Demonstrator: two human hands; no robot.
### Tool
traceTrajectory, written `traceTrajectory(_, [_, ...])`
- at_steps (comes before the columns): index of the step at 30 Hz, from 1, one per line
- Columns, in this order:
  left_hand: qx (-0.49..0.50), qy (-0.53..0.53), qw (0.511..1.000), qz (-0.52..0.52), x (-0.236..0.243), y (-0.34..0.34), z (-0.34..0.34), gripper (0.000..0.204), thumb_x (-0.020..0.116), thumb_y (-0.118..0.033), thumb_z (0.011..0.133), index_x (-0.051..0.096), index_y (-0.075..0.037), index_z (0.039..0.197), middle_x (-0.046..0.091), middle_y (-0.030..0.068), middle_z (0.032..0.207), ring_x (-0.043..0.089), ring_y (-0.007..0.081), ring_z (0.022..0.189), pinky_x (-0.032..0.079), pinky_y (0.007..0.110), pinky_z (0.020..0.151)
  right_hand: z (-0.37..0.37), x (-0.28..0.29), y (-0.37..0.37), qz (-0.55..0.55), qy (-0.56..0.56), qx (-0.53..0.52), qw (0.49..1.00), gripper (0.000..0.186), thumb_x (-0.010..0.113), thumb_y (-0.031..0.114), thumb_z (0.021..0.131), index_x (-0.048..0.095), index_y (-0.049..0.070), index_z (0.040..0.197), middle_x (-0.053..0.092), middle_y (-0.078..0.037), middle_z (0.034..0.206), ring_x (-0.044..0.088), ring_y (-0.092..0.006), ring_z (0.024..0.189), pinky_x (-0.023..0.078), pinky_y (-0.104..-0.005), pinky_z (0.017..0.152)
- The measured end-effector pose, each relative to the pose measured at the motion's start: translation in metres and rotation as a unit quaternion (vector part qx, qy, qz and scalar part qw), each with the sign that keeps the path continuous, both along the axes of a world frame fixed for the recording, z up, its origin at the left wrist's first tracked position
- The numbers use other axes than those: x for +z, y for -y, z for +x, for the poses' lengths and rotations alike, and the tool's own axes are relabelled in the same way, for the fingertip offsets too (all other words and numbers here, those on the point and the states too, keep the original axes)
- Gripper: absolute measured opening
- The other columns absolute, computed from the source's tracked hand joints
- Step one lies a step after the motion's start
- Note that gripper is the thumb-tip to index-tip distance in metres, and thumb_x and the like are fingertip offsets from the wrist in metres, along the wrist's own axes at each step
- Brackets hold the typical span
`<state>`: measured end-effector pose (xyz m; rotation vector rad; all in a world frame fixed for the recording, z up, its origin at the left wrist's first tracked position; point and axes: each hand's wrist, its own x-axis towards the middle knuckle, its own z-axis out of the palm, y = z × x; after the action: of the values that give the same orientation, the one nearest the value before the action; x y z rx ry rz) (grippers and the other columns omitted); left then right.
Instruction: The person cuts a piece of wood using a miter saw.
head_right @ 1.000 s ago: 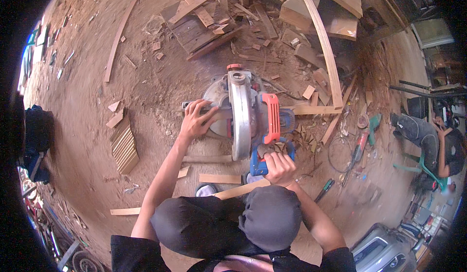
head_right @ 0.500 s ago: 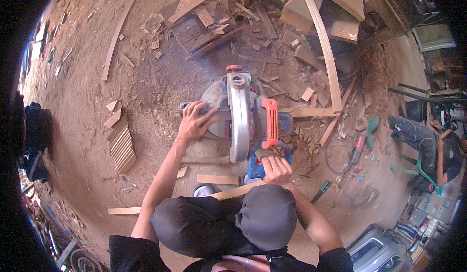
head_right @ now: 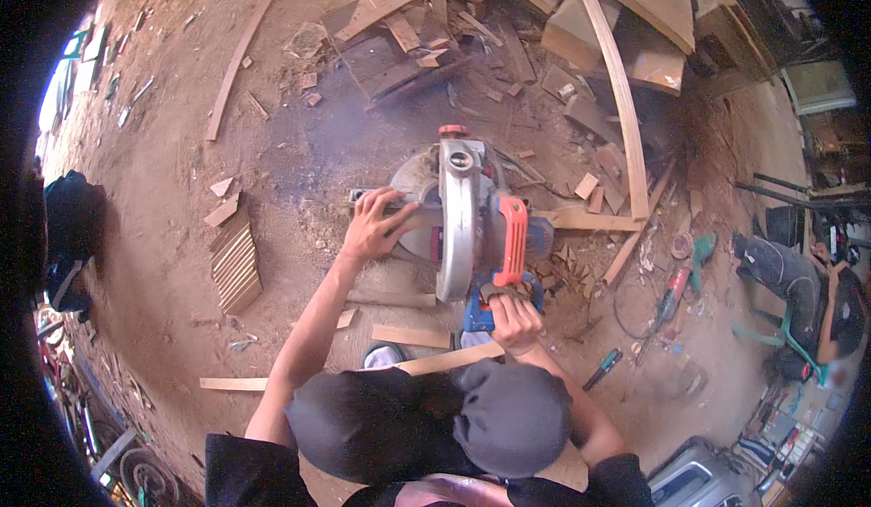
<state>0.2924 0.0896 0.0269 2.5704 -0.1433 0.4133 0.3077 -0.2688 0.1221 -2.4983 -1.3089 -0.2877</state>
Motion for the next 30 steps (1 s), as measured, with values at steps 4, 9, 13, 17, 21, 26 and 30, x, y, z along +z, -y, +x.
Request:
traceTrajectory(4, [0.004,0.002,1.000,-0.011,-0.001,-0.002,-0.003,0.057,0.081,-0.029,0.087,0.068,-0.030,0.142,0.055,0.0057,0.145,0.048,0.0302,0.141,0.035,0.049,0.120,-0.001,0.008,-0.005,-0.026,-0.028,-0.011,0.999,0.033,0.071,0.030,0.082,0.069,0.004,0.103,0.067,-0.010,0.089,0.067,-0.0305,0.072,0.052,-0.0406,0.065])
traceTrajectory(9, [-0.016,0.008,1.000,-0.001,0.003,0.004,0.007,0.058,0.077,-0.030,0.090,0.065,-0.030,0.146,0.051,0.0073,0.151,0.044,0.0318,0.145,0.036,0.049,0.121,0.016,0.059,-0.007,-0.048,-0.041,-0.009,0.998,0.037,0.076,0.027,0.079,0.070,0.005,0.107,0.069,-0.008,0.094,0.068,-0.0291,0.071,0.053,-0.0406,0.063])
traceTrajectory(13, [0.039,0.047,0.998,-0.003,-0.007,-0.004,-0.018,0.059,0.080,-0.028,0.088,0.065,-0.024,0.145,0.046,0.0087,0.155,0.039,0.0335,0.147,0.034,0.051,0.122,0.066,0.150,-0.030,-0.038,-0.073,0.045,0.996,0.081,0.071,0.082,0.076,0.071,0.009,0.113,0.068,-0.006,0.111,0.074,-0.0280,0.078,0.061,-0.0437,0.064])
traceTrajectory(17, [0.103,0.016,0.994,0.025,-0.017,0.010,-0.045,0.056,0.082,-0.023,0.087,0.067,-0.022,0.140,0.046,0.0093,0.155,0.039,0.0357,0.146,0.035,0.051,0.121,0.109,0.202,-0.054,-0.025,-0.154,0.100,0.983,0.075,0.097,0.040,0.060,0.068,0.009,0.121,0.064,-0.009,0.116,0.074,-0.0349,0.090,0.061,-0.0460,0.074])
traceTrajectory(21, [0.111,0.018,0.993,0.035,-0.007,0.020,-0.057,0.044,0.078,-0.021,0.091,0.072,-0.021,0.134,0.046,0.0089,0.157,0.041,0.0351,0.145,0.035,0.051,0.119,0.105,0.199,-0.046,-0.020,-0.132,0.091,0.987,0.068,0.095,0.016,0.061,0.068,0.009,0.122,0.065,-0.008,0.118,0.072,-0.0358,0.094,0.060,-0.0462,0.076])
traceTrajectory(26, [0.069,-0.002,0.997,0.027,0.002,0.006,-0.068,0.032,0.077,-0.020,0.091,0.073,-0.014,0.122,0.058,0.0120,0.140,0.051,0.0343,0.135,0.034,0.052,0.117,0.099,0.189,-0.045,0.006,-0.079,0.073,0.994,0.060,0.088,0.003,0.064,0.069,0.010,0.120,0.067,-0.006,0.115,0.073,-0.0353,0.091,0.060,-0.0467,0.074])
traceTrajectory(30, [0.050,-0.038,0.997,0.049,0.007,0.006,-0.080,0.042,0.079,-0.021,0.089,0.069,-0.013,0.129,0.059,0.0112,0.125,0.053,0.0345,0.123,0.034,0.051,0.114,0.096,0.186,-0.047,0.026,-0.066,0.073,0.995,0.056,0.087,0.003,0.065,0.071,0.011,0.118,0.069,-0.004,0.112,0.074,-0.0341,0.087,0.060,-0.0462,0.072])
